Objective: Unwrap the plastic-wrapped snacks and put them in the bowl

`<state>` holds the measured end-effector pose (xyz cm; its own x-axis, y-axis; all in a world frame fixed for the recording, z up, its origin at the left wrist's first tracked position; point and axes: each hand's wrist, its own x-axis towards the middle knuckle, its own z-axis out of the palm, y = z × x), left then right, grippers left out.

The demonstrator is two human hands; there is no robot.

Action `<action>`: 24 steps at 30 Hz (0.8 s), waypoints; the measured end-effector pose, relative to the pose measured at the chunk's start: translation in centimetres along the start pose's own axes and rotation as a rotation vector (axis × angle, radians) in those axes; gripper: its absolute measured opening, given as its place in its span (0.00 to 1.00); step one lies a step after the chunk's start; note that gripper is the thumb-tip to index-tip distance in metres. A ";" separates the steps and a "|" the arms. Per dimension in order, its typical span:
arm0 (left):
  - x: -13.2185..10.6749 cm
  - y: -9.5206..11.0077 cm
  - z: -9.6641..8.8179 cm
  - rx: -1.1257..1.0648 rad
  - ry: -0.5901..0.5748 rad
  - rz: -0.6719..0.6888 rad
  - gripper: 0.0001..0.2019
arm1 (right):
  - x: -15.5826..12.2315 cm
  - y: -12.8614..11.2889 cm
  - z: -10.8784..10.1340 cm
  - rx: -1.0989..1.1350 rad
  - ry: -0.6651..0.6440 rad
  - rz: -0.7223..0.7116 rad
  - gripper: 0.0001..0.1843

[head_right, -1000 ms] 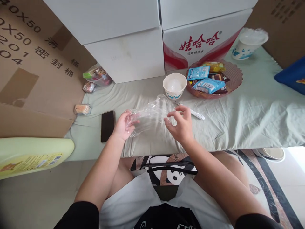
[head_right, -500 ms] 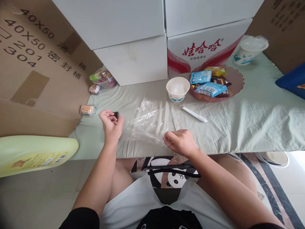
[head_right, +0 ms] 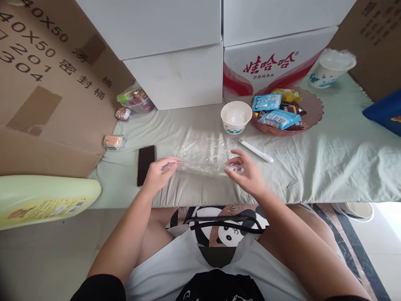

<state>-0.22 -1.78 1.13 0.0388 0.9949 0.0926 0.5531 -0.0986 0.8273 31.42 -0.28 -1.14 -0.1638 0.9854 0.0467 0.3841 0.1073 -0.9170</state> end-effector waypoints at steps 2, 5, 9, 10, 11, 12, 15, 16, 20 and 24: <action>0.3 0.3 0.1 -0.172 0.045 -0.082 0.11 | 0.2 0.4 -0.1 0.052 -0.052 -0.008 0.25; 0.6 0.7 0.3 -0.367 0.119 -0.173 0.14 | 0.5 0.7 -0.2 0.090 -0.004 0.030 0.18; 1.3 0.5 0.7 -0.437 0.146 -0.275 0.15 | 0.6 0.4 0.1 0.242 0.152 0.082 0.17; 1.6 0.4 0.8 -0.434 0.152 -0.303 0.15 | 0.6 0.3 0.2 0.283 0.155 0.108 0.16; 1.8 0.3 1.0 -0.427 0.170 -0.328 0.14 | 0.6 0.1 0.3 0.320 0.146 0.140 0.16; 1.9 0.2 1.1 -0.421 0.201 -0.346 0.14 | 0.6 -0.1 0.4 0.349 0.135 0.173 0.16; 2.2 0.3 1.2 -0.465 0.273 -0.359 0.13 | 0.7 -0.5 0.6 0.338 0.136 0.242 0.18; 2.1 0.4 1.3 -0.509 0.246 -0.344 0.13 | 0.7 -0.6 0.6 0.322 0.145 0.256 0.18; 1.7 0.9 1.6 -0.612 0.037 -0.274 0.27 | 1.2 -0.5 0.7 0.305 0.177 0.314 0.20; 1.9 0.9 2.3 -0.575 0.118 -0.257 0.23 | 1.6 -0.3 0.8 0.319 0.223 0.293 0.20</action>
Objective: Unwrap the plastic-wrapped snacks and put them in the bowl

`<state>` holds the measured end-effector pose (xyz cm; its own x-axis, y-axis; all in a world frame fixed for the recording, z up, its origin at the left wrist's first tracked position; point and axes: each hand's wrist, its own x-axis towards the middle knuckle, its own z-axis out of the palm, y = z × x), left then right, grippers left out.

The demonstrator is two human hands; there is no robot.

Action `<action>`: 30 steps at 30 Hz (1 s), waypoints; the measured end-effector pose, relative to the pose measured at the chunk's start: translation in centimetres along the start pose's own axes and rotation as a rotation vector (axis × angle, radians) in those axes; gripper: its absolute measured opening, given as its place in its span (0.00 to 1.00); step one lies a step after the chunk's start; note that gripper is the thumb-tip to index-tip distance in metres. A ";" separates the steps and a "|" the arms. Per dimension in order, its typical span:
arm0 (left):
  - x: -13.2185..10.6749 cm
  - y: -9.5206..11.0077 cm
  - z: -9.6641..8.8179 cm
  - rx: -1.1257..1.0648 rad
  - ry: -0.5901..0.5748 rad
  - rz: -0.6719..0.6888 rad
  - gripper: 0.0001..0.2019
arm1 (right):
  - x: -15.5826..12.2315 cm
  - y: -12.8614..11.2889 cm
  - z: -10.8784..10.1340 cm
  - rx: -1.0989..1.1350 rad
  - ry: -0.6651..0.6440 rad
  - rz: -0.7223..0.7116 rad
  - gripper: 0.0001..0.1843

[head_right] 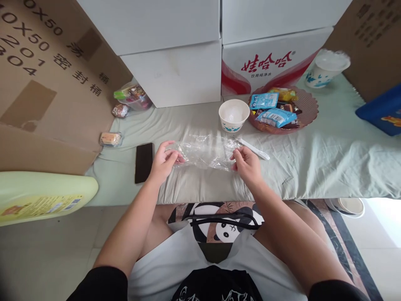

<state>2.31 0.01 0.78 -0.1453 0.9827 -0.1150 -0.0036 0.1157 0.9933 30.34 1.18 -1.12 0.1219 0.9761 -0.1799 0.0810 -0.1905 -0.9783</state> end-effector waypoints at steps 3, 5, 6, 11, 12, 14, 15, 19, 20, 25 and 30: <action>0.4 0.1 0.1 0.003 0.112 0.033 0.21 | 0.2 0.1 -0.2 0.012 0.075 -0.025 0.20; 0.5 0.3 0.1 0.026 0.154 0.044 0.20 | 0.4 0.4 -0.4 -0.009 0.100 -0.020 0.20; 0.6 0.4 0.1 0.041 0.158 0.046 0.19 | 0.5 0.5 -0.6 -0.030 0.104 -0.013 0.20; 0.9 0.1 0.1 0.085 0.185 -0.019 0.16 | 1.9 1.5 -1.4 -0.255 0.145 -0.060 0.19; 1.0 -0.1 0.1 0.105 0.193 -0.041 0.16 | 2.2 1.7 -1.5 -0.341 0.186 -0.131 0.19; 1.3 -0.5 0.1 0.180 0.204 -0.053 0.16 | 2.3 1.7 -1.7 -0.540 0.315 -0.350 0.21; 1.4 -0.7 0.0 0.233 0.213 -0.034 0.17 | 2.0 1.6 -1.6 -0.632 0.375 -0.490 0.21; 1.5 -0.8 0.1 0.425 0.271 0.098 0.20 | -0.2 0.9 -0.2 -0.863 0.207 -1.007 0.08; 1.4 -0.7 0.1 0.447 0.286 0.118 0.22 | -0.7 0.8 0.4 -0.901 0.080 -1.072 0.07; 1.2 -0.1 0.6 0.529 0.193 0.085 0.35 | -2.4 1.0 2.2 -1.147 -0.352 -0.860 0.09; 1.4 -0.3 1.2 0.544 -0.074 0.029 0.17 | -4.2 -1.0 -0.4 -0.861 -0.740 -0.551 0.11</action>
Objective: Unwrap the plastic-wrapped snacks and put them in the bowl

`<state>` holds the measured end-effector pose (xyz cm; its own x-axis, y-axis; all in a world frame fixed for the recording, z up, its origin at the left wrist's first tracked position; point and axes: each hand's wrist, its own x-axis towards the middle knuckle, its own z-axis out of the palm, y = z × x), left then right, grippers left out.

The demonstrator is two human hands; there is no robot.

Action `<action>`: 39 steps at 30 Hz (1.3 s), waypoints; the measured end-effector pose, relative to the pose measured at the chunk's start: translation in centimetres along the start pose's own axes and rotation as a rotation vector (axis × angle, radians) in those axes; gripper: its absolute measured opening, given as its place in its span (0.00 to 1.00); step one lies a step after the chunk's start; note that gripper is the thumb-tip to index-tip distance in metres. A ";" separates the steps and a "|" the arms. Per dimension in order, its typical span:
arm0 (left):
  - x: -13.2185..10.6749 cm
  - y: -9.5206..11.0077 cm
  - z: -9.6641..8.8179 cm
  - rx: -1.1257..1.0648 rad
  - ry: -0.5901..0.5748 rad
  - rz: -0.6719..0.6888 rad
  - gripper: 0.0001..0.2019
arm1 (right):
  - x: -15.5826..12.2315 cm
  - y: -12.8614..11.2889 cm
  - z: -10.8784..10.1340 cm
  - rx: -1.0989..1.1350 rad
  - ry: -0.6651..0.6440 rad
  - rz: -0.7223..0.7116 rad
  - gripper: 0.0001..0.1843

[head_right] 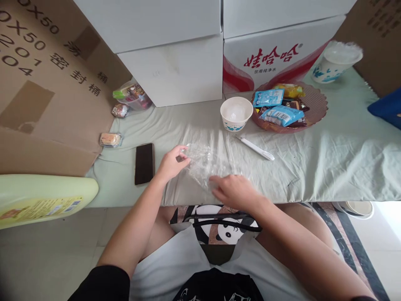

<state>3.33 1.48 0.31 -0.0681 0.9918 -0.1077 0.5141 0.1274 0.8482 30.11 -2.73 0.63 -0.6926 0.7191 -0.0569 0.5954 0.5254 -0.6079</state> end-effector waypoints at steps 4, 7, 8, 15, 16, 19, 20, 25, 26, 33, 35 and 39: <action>-0.1 0.4 0.7 -0.283 -0.193 0.065 0.12 | -1.4 0.5 -3.4 0.640 -0.387 -0.214 0.19; -0.4 1.4 1.0 -0.510 -0.287 0.014 0.14 | 0.1 2.4 -3.6 0.633 0.087 0.008 0.26; -0.5 1.8 1.0 -0.579 -0.304 -0.010 0.15 | 0.9 3.0 -3.1 0.577 0.250 0.075 0.30; -0.1 2.9 0.0 -0.875 -0.194 -0.062 0.32 | 4.4 3.3 -0.8 0.786 0.029 0.102 0.19; 0.1 2.7 0.1 -0.914 -0.167 -0.057 0.35 | 4.6 3.1 -0.7 0.854 0.060 0.134 0.19; 0.7 1.8 1.0 -0.892 -0.328 -0.143 0.36 | 5.1 2.7 -0.5 0.978 0.245 0.263 0.22; 0.8 1.6 1.4 -0.808 -0.427 -0.188 0.33 | 5.2 2.7 -0.5 0.988 0.274 0.303 0.22; 0.9 1.0 2.4 -0.380 -0.495 -0.161 0.22 | 5.3 3.4 -0.7 0.930 0.164 0.350 0.21; 0.9 1.0 2.3 -0.393 -0.470 -0.130 0.22 | 5.2 3.6 -0.7 0.930 0.138 0.331 0.23; 0.8 0.2 2.4 -0.795 -0.360 -0.107 0.15 | 4.9 4.8 -0.5 0.953 0.355 0.144 0.19; 0.9 0.0 2.3 -0.783 -0.362 -0.120 0.10 | 4.9 5.2 -0.5 0.795 0.430 0.074 0.17; 1.1 -0.5 1.6 -0.748 -0.424 -0.063 0.08 | 5.0 5.8 -0.7 0.653 0.562 0.105 0.11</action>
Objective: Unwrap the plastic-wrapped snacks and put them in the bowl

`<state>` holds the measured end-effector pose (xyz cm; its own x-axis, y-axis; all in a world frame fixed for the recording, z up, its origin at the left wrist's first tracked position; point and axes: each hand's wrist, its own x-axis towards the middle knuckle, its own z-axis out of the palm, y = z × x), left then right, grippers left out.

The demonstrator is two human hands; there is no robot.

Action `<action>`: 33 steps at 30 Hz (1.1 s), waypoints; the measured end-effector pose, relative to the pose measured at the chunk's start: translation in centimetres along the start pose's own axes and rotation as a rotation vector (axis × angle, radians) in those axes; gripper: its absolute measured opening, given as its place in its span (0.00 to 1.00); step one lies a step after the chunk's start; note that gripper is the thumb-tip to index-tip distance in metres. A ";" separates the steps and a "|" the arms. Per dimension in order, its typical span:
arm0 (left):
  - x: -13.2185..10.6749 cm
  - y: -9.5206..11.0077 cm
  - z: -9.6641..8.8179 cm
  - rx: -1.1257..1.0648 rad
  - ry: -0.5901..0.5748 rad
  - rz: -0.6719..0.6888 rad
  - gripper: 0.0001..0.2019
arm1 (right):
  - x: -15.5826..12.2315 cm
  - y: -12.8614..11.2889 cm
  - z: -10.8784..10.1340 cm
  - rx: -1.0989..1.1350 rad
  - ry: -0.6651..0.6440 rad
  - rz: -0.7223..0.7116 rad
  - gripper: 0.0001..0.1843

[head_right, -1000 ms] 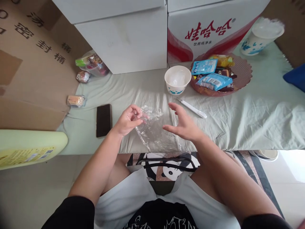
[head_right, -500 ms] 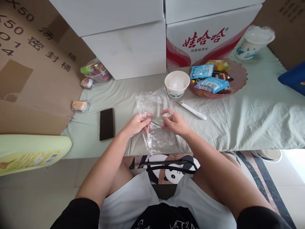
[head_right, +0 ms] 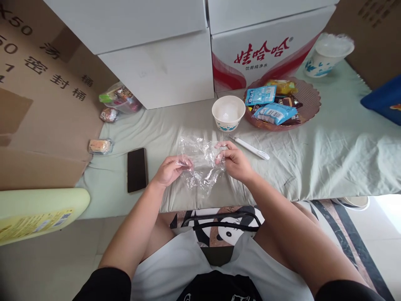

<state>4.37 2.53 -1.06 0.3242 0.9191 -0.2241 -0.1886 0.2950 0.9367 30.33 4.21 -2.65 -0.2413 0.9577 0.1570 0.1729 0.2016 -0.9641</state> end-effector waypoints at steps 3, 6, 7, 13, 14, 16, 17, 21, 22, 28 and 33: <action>0.2 -0.1 -0.7 0.094 0.010 0.055 0.22 | 0.3 0.0 -0.2 0.019 0.054 0.070 0.10; 0.5 -0.3 -1.2 0.433 0.123 0.203 0.25 | 0.4 0.3 -0.4 0.080 0.061 0.128 0.11; 0.6 -0.3 -1.3 0.575 0.147 0.284 0.22 | 0.5 0.4 -0.4 0.097 0.071 0.135 0.13; -0.7 0.1 -0.8 1.180 0.059 0.803 0.07 | -0.1 -0.1 -0.3 -0.082 0.190 -0.136 0.24; -1.1 0.3 -0.5 1.212 0.036 0.815 0.11 | -0.2 -0.7 -0.1 -0.124 0.189 -0.218 0.23; -2.0 0.7 0.0 1.218 -0.018 0.782 0.17 | -0.3 -2.2 0.3 -0.211 0.136 -0.344 0.22; -2.5 0.9 0.2 1.188 -0.055 0.750 0.19 | -0.3 -2.9 0.6 -0.266 0.091 -0.377 0.23; -3.4 1.8 0.5 0.815 -0.181 0.647 0.26 | 0.1 -4.5 1.4 -0.466 -0.104 -0.272 0.24; -3.3 1.9 0.5 0.714 -0.148 0.640 0.29 | 0.2 -4.5 1.4 -0.476 -0.144 -0.195 0.22; -1.4 1.5 0.5 0.591 0.195 0.599 0.02 | -0.2 -2.7 -1.2 -0.204 -0.199 0.016 0.15; -2.4 2.1 2.3 0.544 -0.071 0.478 0.17 | -1.3 -1.1 -3.0 0.118 0.154 -0.007 0.31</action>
<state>5.36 0.38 2.06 0.3850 0.8903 0.2434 0.1571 -0.3231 0.9332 33.29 3.33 -1.11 -0.0919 0.9782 0.1864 0.0566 0.1921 -0.9797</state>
